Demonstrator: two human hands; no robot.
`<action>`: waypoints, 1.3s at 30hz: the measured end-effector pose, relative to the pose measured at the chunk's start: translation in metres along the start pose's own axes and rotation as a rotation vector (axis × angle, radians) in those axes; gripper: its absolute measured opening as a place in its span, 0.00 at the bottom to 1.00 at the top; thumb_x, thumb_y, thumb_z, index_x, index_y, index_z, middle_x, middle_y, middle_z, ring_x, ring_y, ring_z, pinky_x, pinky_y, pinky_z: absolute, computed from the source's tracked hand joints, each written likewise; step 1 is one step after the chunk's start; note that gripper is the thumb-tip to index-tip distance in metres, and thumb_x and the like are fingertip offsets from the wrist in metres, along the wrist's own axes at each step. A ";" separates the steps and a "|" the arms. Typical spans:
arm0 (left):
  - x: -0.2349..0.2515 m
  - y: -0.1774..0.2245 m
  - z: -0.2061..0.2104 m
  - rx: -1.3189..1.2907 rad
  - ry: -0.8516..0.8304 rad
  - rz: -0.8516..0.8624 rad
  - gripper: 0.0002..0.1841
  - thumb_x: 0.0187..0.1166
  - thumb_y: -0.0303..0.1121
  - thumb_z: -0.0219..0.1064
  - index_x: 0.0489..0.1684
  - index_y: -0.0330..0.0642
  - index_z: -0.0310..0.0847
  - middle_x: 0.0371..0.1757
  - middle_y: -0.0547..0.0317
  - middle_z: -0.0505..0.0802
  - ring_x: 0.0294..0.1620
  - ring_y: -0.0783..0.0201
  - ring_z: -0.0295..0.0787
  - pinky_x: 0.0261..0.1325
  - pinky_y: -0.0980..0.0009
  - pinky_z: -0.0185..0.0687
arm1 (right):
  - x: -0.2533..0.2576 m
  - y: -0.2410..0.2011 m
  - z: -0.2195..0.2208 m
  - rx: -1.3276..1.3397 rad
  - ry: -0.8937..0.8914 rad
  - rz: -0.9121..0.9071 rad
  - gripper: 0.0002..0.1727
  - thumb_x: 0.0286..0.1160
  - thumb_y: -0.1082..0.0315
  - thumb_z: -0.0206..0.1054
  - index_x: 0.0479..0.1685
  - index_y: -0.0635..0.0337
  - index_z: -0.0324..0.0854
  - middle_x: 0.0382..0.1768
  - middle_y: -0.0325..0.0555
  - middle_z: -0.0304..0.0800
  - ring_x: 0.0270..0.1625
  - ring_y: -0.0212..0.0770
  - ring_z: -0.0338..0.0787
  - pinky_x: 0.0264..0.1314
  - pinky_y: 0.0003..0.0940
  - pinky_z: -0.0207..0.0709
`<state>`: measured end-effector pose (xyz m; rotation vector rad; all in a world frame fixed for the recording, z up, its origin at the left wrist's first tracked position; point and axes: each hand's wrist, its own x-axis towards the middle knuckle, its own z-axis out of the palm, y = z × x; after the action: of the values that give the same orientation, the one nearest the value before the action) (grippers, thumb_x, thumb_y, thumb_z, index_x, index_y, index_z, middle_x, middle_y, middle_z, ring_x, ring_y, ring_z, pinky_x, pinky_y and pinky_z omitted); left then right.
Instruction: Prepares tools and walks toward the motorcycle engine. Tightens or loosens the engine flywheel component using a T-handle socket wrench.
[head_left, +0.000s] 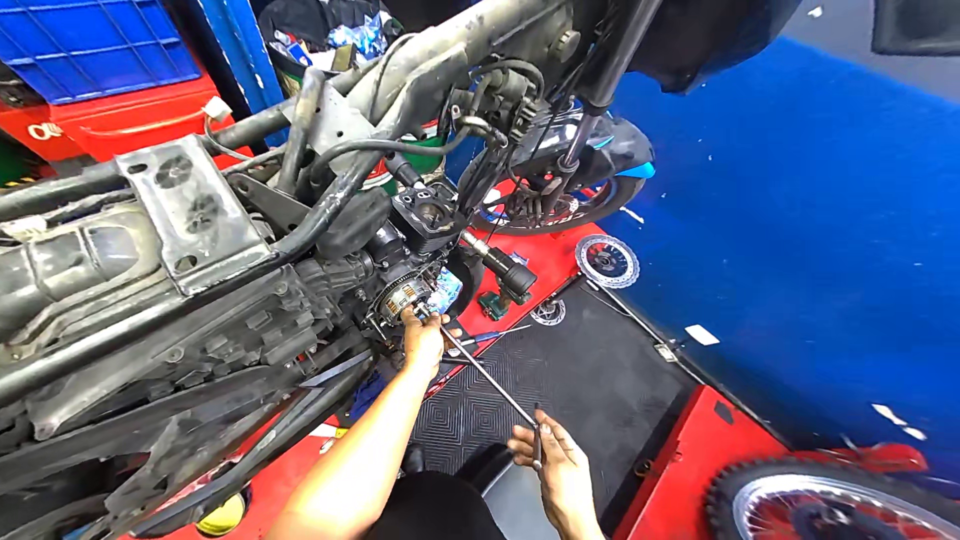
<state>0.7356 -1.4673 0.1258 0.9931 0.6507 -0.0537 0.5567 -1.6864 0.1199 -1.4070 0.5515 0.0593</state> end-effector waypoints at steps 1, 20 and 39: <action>0.000 0.000 0.001 -0.002 0.008 0.009 0.31 0.93 0.30 0.54 0.90 0.50 0.40 0.45 0.39 0.90 0.26 0.46 0.93 0.30 0.52 0.95 | 0.001 0.005 -0.008 0.080 -0.068 -0.005 0.25 0.93 0.69 0.42 0.82 0.73 0.65 0.52 0.67 0.94 0.47 0.58 0.98 0.43 0.49 0.93; -0.002 0.001 0.013 -0.003 0.085 0.009 0.31 0.94 0.33 0.54 0.90 0.50 0.39 0.49 0.38 0.84 0.19 0.49 0.89 0.24 0.52 0.93 | -0.003 -0.008 0.000 -0.025 -0.004 -0.067 0.31 0.92 0.72 0.48 0.92 0.67 0.49 0.38 0.61 0.95 0.36 0.51 0.97 0.38 0.45 0.94; -0.002 0.006 0.014 -0.020 0.106 -0.007 0.30 0.93 0.34 0.56 0.89 0.49 0.43 0.51 0.36 0.83 0.20 0.48 0.90 0.25 0.51 0.95 | -0.012 0.005 -0.015 -0.413 -0.072 -0.348 0.42 0.70 0.79 0.54 0.92 0.71 0.49 0.55 0.50 0.95 0.50 0.39 0.97 0.52 0.37 0.93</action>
<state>0.7422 -1.4756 0.1364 0.9797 0.7504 -0.0006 0.5398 -1.6967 0.1194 -1.8788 0.2340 -0.0592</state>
